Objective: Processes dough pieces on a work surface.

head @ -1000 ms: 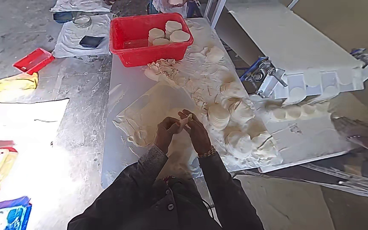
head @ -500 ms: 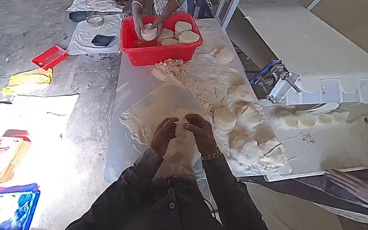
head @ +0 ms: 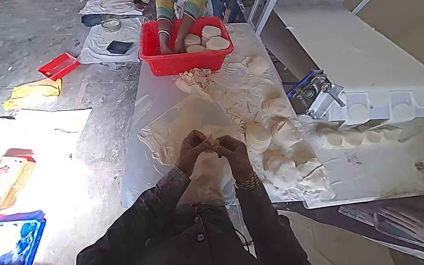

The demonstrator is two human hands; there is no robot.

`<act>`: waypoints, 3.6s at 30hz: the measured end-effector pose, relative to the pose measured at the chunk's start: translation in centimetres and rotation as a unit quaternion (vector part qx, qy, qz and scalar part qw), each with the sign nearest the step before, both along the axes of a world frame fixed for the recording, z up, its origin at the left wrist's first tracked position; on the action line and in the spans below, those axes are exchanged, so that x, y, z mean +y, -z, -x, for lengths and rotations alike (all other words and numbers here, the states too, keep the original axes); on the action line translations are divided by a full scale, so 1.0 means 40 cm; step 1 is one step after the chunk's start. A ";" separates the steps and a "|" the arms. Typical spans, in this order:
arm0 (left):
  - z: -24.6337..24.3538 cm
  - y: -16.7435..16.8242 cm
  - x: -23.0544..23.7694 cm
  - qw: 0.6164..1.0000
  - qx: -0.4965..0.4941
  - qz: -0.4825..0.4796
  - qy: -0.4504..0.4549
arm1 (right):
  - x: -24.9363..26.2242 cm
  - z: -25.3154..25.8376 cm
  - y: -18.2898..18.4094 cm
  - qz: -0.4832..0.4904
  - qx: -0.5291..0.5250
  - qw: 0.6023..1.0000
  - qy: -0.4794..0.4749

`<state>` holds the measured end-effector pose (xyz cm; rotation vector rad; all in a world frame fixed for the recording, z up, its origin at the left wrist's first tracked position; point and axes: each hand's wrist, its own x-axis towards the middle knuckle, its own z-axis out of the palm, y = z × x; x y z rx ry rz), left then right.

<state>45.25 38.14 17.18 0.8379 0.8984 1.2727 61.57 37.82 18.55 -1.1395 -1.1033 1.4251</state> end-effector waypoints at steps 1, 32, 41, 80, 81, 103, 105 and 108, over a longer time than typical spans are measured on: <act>0.004 -0.007 -0.003 0.999 0.042 0.000 0.002 | 0.001 0.001 -0.005 -0.015 -0.037 0.999 0.017; 0.112 -0.002 -0.079 0.991 -0.031 0.131 -0.007 | 0.002 0.062 0.045 0.136 0.137 0.981 -0.016; 0.094 -0.004 -0.088 0.987 -0.067 0.117 -0.090 | -0.013 0.072 0.032 0.002 0.074 0.997 -0.030; 0.239 0.073 -0.151 0.992 -0.006 0.083 -0.094 | -0.013 0.210 0.093 0.076 0.075 0.994 -0.036; 0.245 0.071 -0.149 0.993 0.000 0.077 -0.094 | -0.008 0.217 0.088 0.073 0.074 0.994 -0.033; 0.248 0.174 -0.186 0.911 0.405 0.061 -0.052 | 0.097 -0.054 0.236 0.056 -0.530 0.844 -0.060; 0.208 0.182 -0.179 0.912 0.411 -0.022 -0.010 | 0.112 -0.066 0.191 0.111 -0.412 0.903 -0.038; 0.163 0.215 -0.177 0.885 0.433 -0.158 0.069 | 0.054 -0.072 0.154 0.032 -0.423 0.904 -0.055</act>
